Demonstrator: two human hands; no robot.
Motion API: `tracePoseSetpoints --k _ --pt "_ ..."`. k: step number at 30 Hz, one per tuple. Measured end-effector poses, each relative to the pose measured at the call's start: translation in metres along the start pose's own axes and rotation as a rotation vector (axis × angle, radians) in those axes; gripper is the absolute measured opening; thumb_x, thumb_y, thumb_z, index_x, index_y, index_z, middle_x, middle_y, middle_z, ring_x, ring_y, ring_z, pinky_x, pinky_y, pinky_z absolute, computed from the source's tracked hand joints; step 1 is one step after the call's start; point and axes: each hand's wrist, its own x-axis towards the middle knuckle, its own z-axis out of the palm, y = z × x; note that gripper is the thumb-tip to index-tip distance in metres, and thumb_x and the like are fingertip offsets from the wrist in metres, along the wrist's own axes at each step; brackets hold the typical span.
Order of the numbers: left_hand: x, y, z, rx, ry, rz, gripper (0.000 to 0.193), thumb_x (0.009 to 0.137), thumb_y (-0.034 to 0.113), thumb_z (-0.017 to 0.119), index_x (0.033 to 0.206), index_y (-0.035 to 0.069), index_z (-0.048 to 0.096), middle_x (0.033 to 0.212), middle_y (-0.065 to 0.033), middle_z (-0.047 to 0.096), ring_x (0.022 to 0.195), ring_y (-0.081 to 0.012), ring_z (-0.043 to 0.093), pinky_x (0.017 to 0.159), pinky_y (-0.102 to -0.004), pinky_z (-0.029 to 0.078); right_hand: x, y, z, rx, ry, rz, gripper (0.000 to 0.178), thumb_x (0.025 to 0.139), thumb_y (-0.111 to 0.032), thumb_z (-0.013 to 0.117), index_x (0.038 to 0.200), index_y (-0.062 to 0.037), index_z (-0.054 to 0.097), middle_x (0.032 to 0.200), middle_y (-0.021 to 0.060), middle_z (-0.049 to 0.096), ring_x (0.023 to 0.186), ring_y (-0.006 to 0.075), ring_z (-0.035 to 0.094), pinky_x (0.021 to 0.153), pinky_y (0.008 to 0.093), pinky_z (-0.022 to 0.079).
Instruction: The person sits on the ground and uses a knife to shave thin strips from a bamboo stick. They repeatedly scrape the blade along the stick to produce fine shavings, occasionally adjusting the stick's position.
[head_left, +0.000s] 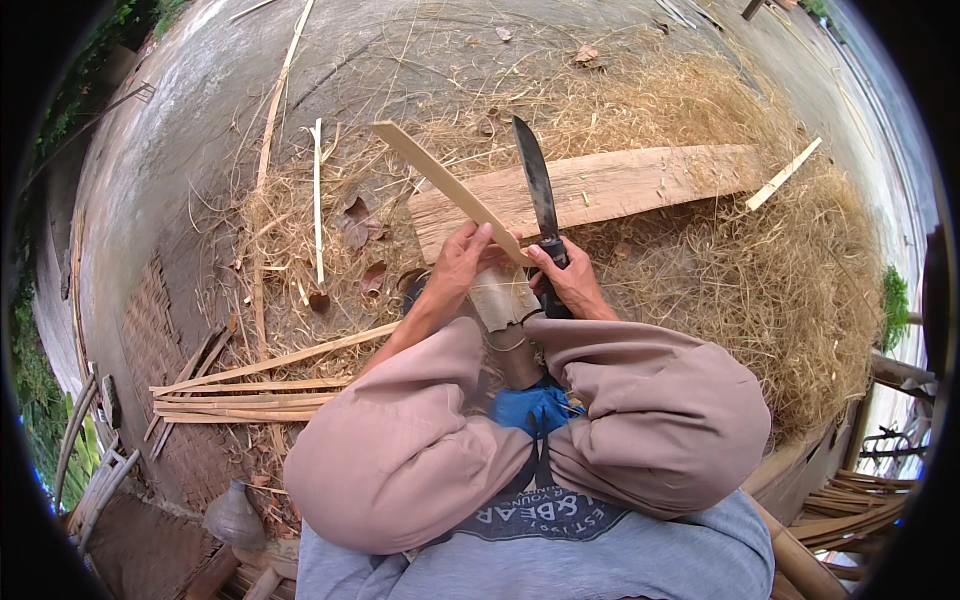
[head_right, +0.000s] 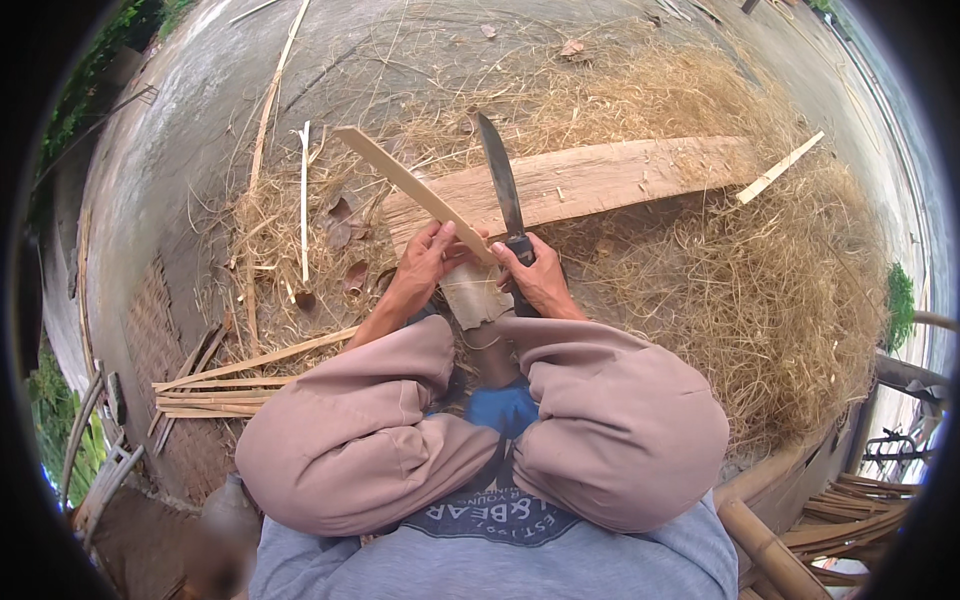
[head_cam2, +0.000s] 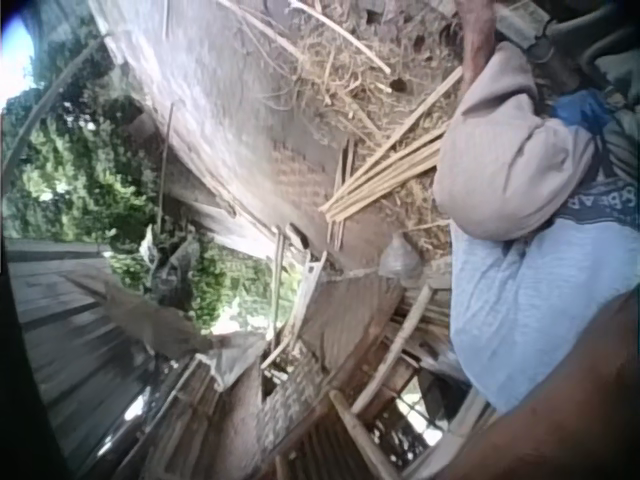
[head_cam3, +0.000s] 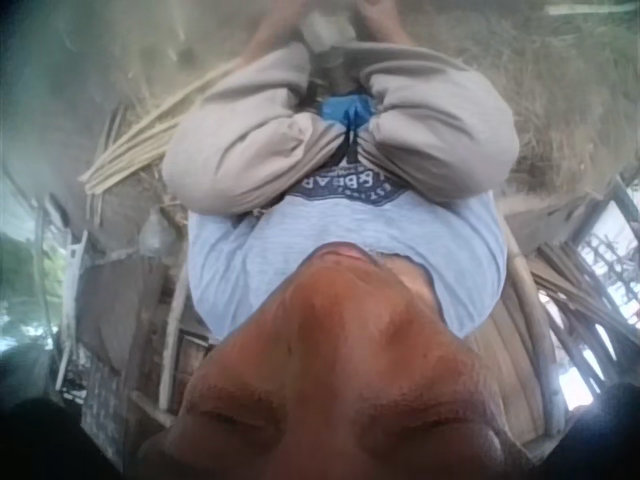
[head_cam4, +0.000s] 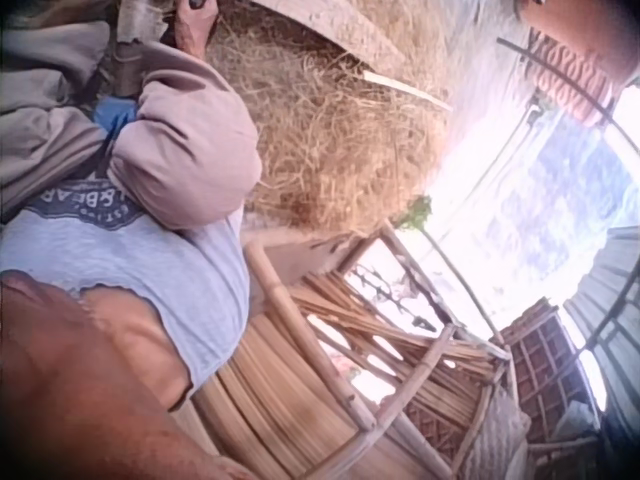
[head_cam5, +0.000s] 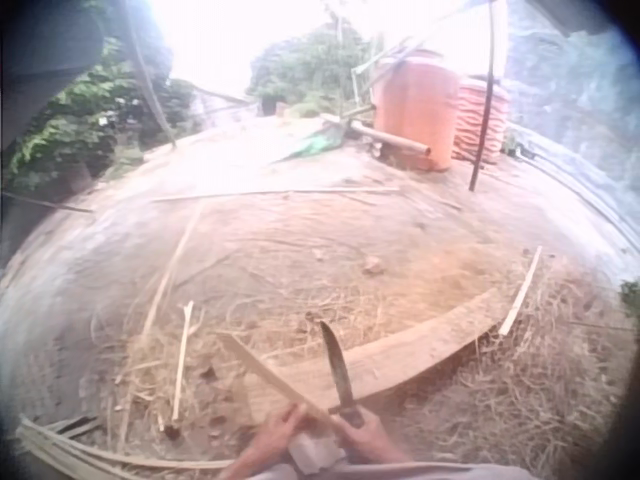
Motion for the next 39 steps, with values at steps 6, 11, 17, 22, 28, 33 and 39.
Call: tracePoseSetpoints --k 6,11,17,22,28,33,39 --pt "0.004 0.012 0.0 -0.215 0.072 -0.113 0.037 0.112 0.044 0.038 0.127 0.01 0.046 0.091 -0.0097 0.064 0.084 -0.0255 0.072 0.072 -0.0399 0.063 0.0 -0.005 -0.02 -0.3 0.209 -0.382 0.035 0.096 -0.036 0.073 0.109 -0.004 0.068 0.082 0.0061 0.073 0.068 0.0145 0.065 0.064 0.0316 0.052" --pt "0.011 0.015 0.0 -0.224 0.061 -0.231 0.033 0.113 0.044 0.038 0.121 0.013 0.047 0.074 -0.0035 0.054 0.055 -0.0117 0.047 0.049 -0.0267 0.042 -0.002 -0.019 -0.019 -0.583 0.176 -0.317 0.036 0.092 -0.034 0.077 0.107 -0.0032 0.067 0.073 0.0117 0.066 0.067 0.0219 0.064 0.065 0.037 0.051" --pt "0.012 0.024 0.02 -0.31 0.073 -0.313 0.018 0.111 0.025 0.04 0.113 0.011 0.049 0.069 -0.0024 0.053 0.052 -0.009 0.043 0.045 -0.0249 0.037 -0.002 -0.027 -0.015 -0.656 0.097 -0.369 0.034 0.089 -0.032 0.077 0.096 -0.0009 0.065 0.071 0.0178 0.063 0.065 0.0312 0.064 0.062 0.0414 0.05" --pt "0.017 0.027 0.037 -0.179 0.032 -0.297 0.026 0.112 0.031 0.043 0.102 0.009 0.054 0.064 -0.0008 0.049 0.05 -0.0087 0.042 0.046 -0.0273 0.042 0.006 -0.02 -0.015 -0.7 0.02 -0.468 0.028 0.086 -0.024 0.078 0.092 -0.0012 0.065 0.071 0.0191 0.065 0.066 0.0337 0.067 0.062 0.0412 0.052" --pt "0.019 0.014 0.043 -0.125 -0.013 -0.247 0.04 0.111 0.041 0.045 0.09 0.008 0.055 0.059 0.0015 0.042 0.045 -0.0082 0.038 0.045 -0.0285 0.043 0.007 -0.02 -0.013 -0.713 -0.004 -0.516 0.021 0.08 -0.015 0.078 0.091 -0.002 0.065 0.075 0.0197 0.068 0.07 0.0324 0.072 0.064 0.0395 0.055" --pt "0.016 0.011 0.05 -0.115 -0.03 -0.268 0.043 0.112 0.045 0.041 0.093 0.01 0.056 0.057 0.0026 0.04 0.044 -0.0078 0.037 0.044 -0.0288 0.043 0.003 -0.023 -0.019 -0.785 0.042 -0.494 0.021 0.077 -0.016 0.077 0.087 -0.0039 0.064 0.074 0.019 0.068 0.07 0.0361 0.07 0.063 0.0411 0.054" --pt "0.013 0.005 0.052 -0.171 -0.029 -0.255 0.043 0.112 0.047 0.041 0.096 0.01 0.056 0.057 0.004 0.038 0.044 -0.0066 0.038 0.045 -0.0275 0.042 0.003 -0.021 -0.017 -0.866 0.132 -0.562 0.021 0.074 -0.018 0.078 0.087 -0.0075 0.065 0.074 0.0162 0.067 0.071 0.036 0.07 0.063 0.0431 0.054"
